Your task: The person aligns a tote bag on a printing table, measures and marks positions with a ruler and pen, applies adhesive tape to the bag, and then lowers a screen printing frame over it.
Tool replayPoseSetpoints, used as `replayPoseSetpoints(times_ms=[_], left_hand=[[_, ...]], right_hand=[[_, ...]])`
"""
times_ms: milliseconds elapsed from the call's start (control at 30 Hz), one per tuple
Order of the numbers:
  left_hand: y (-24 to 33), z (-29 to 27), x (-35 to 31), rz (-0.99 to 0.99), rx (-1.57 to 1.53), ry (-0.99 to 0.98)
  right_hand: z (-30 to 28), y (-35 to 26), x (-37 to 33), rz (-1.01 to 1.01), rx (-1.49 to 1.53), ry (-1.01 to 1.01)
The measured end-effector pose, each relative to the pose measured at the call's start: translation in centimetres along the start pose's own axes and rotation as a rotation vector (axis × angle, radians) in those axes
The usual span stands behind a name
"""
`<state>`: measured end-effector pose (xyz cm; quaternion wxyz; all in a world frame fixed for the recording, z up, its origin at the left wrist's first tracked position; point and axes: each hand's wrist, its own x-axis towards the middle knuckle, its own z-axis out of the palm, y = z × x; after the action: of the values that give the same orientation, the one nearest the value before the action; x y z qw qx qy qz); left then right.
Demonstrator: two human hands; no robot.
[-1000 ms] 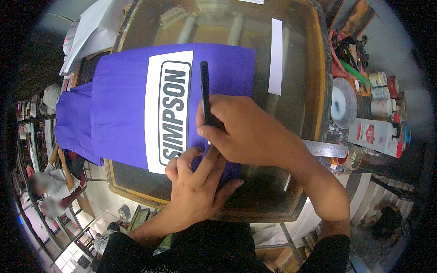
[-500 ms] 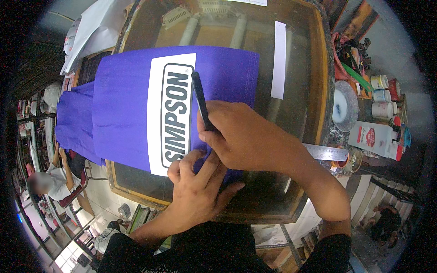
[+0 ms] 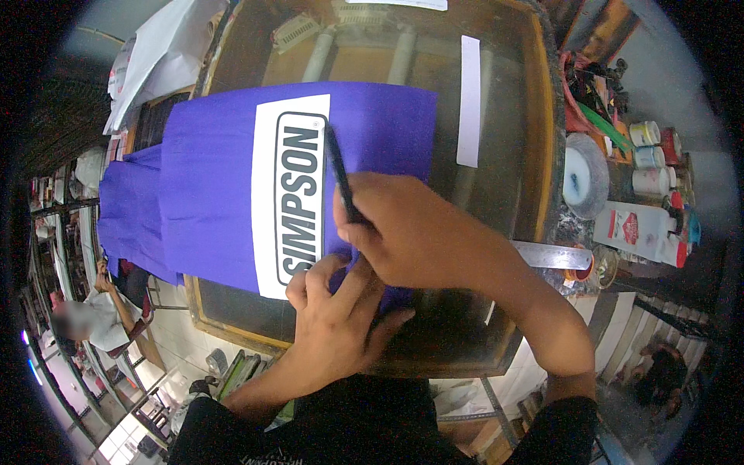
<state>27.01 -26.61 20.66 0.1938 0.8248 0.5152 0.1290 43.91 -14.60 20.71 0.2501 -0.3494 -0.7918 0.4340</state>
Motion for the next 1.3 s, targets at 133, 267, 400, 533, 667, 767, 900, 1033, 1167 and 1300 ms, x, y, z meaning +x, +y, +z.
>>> replayPoseSetpoints(times_ms=[133, 267, 400, 533, 667, 767, 900, 1033, 1167, 1300], left_hand=[[0.3, -0.3, 0.2, -0.004, 0.006, 0.012], [0.7, -0.5, 0.0, 0.003, 0.014, 0.007], [1.1, -1.4, 0.3, 0.000, 0.021, 0.012], [1.4, -2.2, 0.6, 0.046, 0.046, 0.038], [1.7, -3.3, 0.1, 0.093, -0.075, 0.031], [2.6, -6.1, -2.3, 0.233, -0.431, -0.087], [4.8, -7.6, -2.0, -0.015, -1.229, -0.731], [5.8, -2.9, -0.1, 0.028, -1.363, -0.321], [4.3, -4.4, 0.2, -0.348, -1.761, 0.028], [-0.9, -9.4, -1.3, -0.389, -1.683, 0.372]], right_hand=[[-2.9, -1.7, -2.1, 0.321, 0.419, 0.461], [-6.2, -1.7, -9.0, 0.372, -0.021, 0.857], [-7.5, -0.9, -16.2, 0.535, -0.885, 0.656], [-6.8, 0.7, -18.4, 0.570, -0.782, 0.518], [-5.7, -0.1, -18.2, 0.642, -0.513, 0.648], [-6.4, -2.9, -21.1, 0.566, -0.493, 0.804], [-5.8, -6.6, -23.5, 0.563, -0.279, 1.069], [-1.0, -8.3, -20.0, 0.502, -0.157, 0.859], [-0.1, -9.7, -15.7, 0.342, -0.107, 0.762], [-5.8, -7.0, -16.5, 0.268, -0.104, 0.886]])
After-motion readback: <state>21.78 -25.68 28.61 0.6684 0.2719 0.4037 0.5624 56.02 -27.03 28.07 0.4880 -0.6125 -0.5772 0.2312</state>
